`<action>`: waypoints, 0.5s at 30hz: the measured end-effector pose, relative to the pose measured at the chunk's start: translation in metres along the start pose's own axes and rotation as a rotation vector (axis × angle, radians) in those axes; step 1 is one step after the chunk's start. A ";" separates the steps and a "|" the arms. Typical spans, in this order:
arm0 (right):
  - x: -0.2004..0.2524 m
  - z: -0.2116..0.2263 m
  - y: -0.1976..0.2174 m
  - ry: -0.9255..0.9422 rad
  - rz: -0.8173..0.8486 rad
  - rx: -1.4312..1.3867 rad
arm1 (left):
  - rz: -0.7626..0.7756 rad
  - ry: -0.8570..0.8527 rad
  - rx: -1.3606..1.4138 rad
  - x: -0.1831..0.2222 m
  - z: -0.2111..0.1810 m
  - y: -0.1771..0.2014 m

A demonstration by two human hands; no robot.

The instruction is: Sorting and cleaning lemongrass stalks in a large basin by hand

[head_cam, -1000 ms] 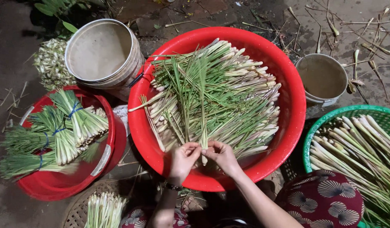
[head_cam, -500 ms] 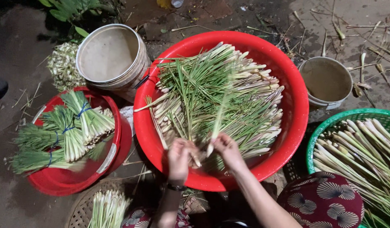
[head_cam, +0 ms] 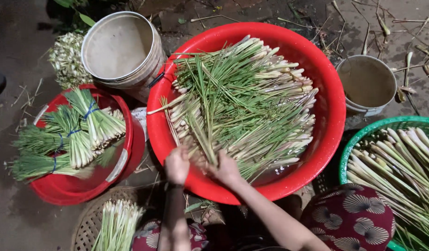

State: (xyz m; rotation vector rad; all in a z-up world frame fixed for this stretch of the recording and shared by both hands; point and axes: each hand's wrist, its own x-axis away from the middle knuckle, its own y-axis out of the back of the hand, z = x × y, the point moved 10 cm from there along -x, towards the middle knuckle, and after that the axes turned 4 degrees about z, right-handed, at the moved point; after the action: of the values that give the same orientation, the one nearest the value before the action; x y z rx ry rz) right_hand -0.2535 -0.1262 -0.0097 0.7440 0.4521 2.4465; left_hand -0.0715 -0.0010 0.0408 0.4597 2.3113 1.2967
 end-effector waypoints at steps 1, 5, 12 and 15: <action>-0.027 -0.028 -0.031 0.131 -0.042 0.206 | 0.165 0.146 0.018 0.002 0.008 -0.024; -0.065 -0.044 -0.045 0.261 -0.097 0.508 | 0.334 0.260 0.136 0.001 0.004 -0.034; 0.043 0.046 0.080 0.092 0.416 -0.687 | -0.119 0.379 0.937 -0.015 -0.005 -0.004; 0.034 0.050 0.112 0.219 0.339 -0.794 | 0.379 0.397 0.567 0.003 -0.036 -0.070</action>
State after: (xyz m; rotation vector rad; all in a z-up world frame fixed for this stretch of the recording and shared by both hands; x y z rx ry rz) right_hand -0.2926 -0.1877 0.0941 0.2174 -0.6042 2.6999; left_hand -0.0985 -0.0605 -0.0038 0.9301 3.0492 0.9191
